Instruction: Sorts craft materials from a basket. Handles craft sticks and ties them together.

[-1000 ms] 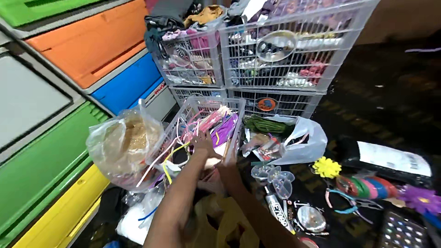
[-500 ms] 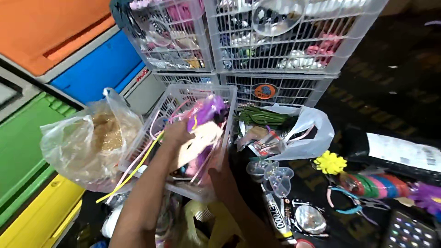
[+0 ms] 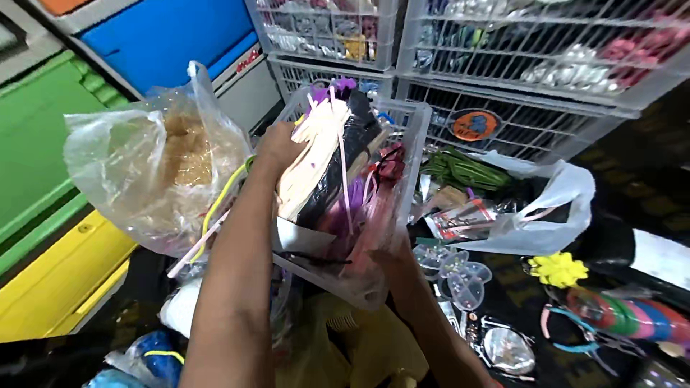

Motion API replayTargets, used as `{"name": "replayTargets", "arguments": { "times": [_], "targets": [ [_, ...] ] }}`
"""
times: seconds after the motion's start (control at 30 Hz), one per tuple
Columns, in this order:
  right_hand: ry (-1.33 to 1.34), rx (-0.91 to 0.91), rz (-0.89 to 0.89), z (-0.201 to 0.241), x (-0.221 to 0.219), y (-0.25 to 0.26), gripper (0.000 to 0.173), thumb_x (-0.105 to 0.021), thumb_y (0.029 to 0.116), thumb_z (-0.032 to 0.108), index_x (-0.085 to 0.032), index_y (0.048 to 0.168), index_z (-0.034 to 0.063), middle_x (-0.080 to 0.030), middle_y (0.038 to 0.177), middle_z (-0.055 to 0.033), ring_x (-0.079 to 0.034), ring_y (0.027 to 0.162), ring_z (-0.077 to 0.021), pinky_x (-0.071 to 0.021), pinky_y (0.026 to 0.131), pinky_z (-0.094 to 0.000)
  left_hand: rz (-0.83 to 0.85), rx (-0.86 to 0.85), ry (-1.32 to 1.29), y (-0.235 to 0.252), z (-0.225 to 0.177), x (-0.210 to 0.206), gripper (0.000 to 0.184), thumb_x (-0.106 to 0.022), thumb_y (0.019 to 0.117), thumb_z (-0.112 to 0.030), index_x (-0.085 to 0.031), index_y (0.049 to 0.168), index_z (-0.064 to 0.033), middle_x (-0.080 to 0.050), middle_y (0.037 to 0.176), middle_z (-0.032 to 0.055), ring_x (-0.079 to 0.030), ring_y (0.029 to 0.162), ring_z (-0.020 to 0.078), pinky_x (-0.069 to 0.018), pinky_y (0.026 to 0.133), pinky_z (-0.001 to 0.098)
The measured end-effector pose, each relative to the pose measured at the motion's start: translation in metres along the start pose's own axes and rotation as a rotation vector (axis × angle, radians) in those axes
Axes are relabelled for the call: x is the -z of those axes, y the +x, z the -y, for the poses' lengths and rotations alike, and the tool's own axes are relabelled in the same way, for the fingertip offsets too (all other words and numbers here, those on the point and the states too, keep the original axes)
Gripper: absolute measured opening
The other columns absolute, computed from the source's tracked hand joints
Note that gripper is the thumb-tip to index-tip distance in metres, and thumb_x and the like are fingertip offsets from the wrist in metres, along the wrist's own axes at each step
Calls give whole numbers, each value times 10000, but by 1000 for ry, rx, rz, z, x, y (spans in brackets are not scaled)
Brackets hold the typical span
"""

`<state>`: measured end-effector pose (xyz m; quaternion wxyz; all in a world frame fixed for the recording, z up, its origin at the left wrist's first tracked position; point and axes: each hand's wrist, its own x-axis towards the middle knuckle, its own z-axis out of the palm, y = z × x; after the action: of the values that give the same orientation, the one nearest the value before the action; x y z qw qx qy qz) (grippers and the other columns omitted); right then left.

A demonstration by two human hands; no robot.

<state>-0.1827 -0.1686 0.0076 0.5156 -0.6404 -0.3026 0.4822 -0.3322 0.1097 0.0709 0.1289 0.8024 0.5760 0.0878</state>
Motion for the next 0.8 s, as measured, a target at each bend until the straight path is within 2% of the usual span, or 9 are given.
{"name": "replayTargets", "arguments": {
  "times": [0.03,0.13,0.27,0.4,0.47,0.57,0.67,0.73,0.8],
  "targets": [
    [19,18,8,-1,1,3,838,-622,949,4,-127,1624,37,-455,1506,-208,-560,1273,-171,-499,1037,-334,1,-14,-13,3,7,0,394,-661,984,-337,-663,1151,20,-660,1144,283,-628,1107,477,-471,898,705],
    [13,44,7,-11,3,1,865,-602,918,90,-130,1642,112,-450,1538,-129,-552,1294,-139,-507,1031,-337,-23,-38,-111,5,24,-3,372,-646,995,-298,-659,1149,41,-662,1123,291,-636,1086,474,-472,904,699],
    [31,47,4,-10,-2,-2,818,-579,933,111,-160,1635,131,-527,1450,-108,-628,1171,-122,-563,938,-317,-69,-20,-243,1,35,-9,373,-647,992,-268,-654,1204,38,-666,1142,281,-646,1086,445,-477,936,670],
    [11,36,0,-7,-3,-4,751,-544,952,93,-188,1613,103,-588,1334,-106,-667,1049,-101,-584,861,-292,-47,-25,-96,-21,11,-12,520,-597,1018,-257,-465,1470,-38,-615,1282,308,-600,1190,511,-459,945,715],
    [1,27,-2,-6,-3,-4,742,-530,961,85,-181,1615,107,-577,1347,-110,-662,1055,-102,-582,862,-290,-65,-145,15,-30,-4,-20,664,-655,970,-166,-377,1569,-99,-533,1424,288,-525,1289,516,-417,998,720],
    [-17,22,-14,-4,-6,-5,691,-512,971,75,-219,1597,90,-592,1305,-121,-670,1027,-109,-586,844,-295,-162,-362,136,-39,-18,-33,708,-662,909,0,-406,1563,-83,-427,1526,304,-321,1449,534,-266,1118,723],
    [-48,9,-23,-2,-7,-5,681,-510,996,79,-205,1604,84,-571,1343,-139,-652,1071,-124,-570,883,-307,-236,-433,235,-55,-37,-32,692,-617,906,74,-407,1551,-59,-426,1515,297,-427,1383,505,-374,1042,676],
    [-63,1,-19,-2,-6,-3,705,-521,1003,104,-182,1621,92,-550,1399,-157,-638,1139,-148,-554,938,-330,-210,-433,136,-77,-57,-22,736,-642,863,94,-404,1548,-32,-401,1523,317,-437,1357,518,-393,1017,671],
    [-62,-1,-11,-2,-6,-2,728,-534,996,106,-172,1628,98,-528,1439,-161,-623,1179,-157,-543,969,-337,-194,-489,2,-105,-75,-18,472,-619,904,22,-583,1374,-6,-554,1359,283,-563,1220,479,-489,926,625]
  ]
}}
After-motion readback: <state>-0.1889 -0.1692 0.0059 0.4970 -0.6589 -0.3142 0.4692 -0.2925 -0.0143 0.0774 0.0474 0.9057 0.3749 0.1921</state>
